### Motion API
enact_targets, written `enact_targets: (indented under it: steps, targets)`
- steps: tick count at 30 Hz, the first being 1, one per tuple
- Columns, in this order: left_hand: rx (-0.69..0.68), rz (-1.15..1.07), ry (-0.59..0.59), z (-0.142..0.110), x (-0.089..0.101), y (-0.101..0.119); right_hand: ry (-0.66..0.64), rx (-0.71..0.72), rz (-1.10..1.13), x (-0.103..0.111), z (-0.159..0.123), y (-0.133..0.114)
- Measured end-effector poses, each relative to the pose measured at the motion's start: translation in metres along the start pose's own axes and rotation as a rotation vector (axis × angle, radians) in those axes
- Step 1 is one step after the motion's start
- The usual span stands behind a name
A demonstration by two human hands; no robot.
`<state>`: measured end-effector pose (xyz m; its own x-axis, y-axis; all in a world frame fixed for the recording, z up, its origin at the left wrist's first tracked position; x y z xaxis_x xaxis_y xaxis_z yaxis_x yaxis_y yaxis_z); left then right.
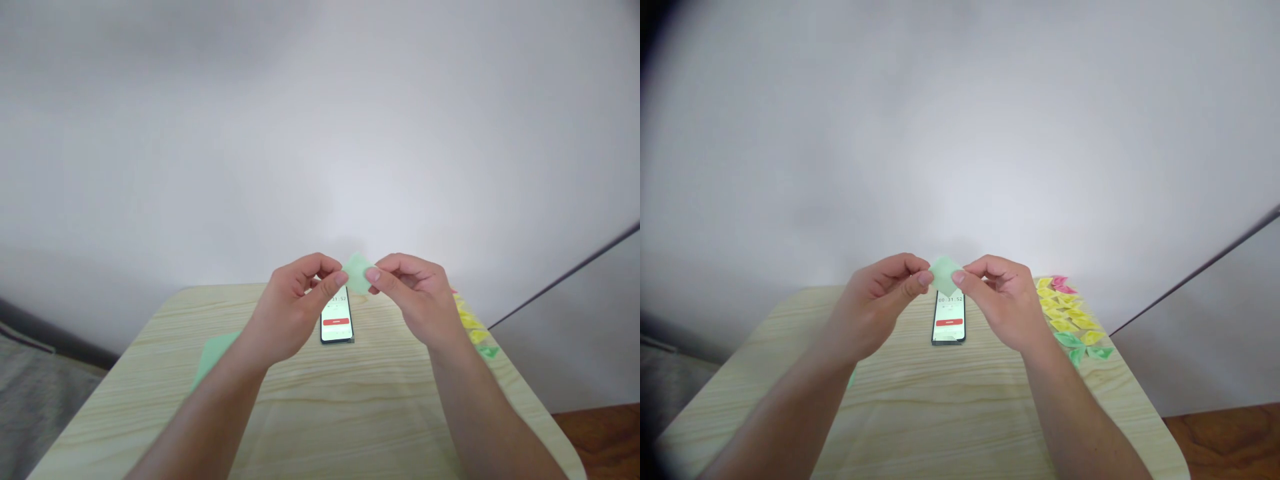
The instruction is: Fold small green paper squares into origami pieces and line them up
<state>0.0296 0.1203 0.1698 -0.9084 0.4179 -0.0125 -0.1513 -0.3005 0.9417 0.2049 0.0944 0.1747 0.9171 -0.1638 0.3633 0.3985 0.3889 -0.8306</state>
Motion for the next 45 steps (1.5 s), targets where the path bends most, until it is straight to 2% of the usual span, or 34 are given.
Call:
enact_targets:
  steps: [5,9,13,16,20,27,33,39,45]
  targets:
    - [-0.068,-0.045,0.13,0.001,0.009,0.0,-0.062,-0.035,0.01,-0.004,0.0,0.004]
    - [-0.098,-0.113,0.147,0.0,0.009,-0.001,-0.041,-0.027,0.039,-0.002,0.001,0.003]
    - [-0.14,-0.014,0.178,-0.002,0.012,0.004,-0.076,-0.042,-0.001,-0.006,0.001,0.008]
    - [-0.171,0.154,0.154,-0.004,0.008,0.012,-0.076,-0.039,-0.07,-0.008,0.001,0.007]
    - [-0.2,0.322,0.069,-0.007,-0.002,0.018,-0.031,0.051,-0.114,-0.009,0.002,-0.004]
    - [-0.263,0.359,0.013,-0.008,-0.007,0.02,0.01,0.175,-0.148,-0.007,0.002,-0.012]
    - [-0.367,0.425,0.019,-0.01,-0.01,0.027,0.024,0.153,-0.127,-0.007,0.001,-0.014]
    - [-0.339,0.412,0.024,-0.008,-0.009,0.024,0.032,0.111,-0.05,-0.006,0.002,-0.013]
    - [-0.392,0.5,-0.018,-0.01,-0.013,0.026,0.014,0.135,-0.148,-0.007,0.001,-0.011]
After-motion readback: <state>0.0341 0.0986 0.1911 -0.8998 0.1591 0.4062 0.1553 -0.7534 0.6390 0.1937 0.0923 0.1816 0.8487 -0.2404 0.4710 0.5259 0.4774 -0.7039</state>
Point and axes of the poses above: each hand's wrist, its own z-axis towards the middle knuckle, its own x-axis out of the back of the hand, y = z × x, the point moved 7 cm from there along z, towards the middle knuckle, and after that the axes turned 15 degrees about -z, right-handed, at the moved point
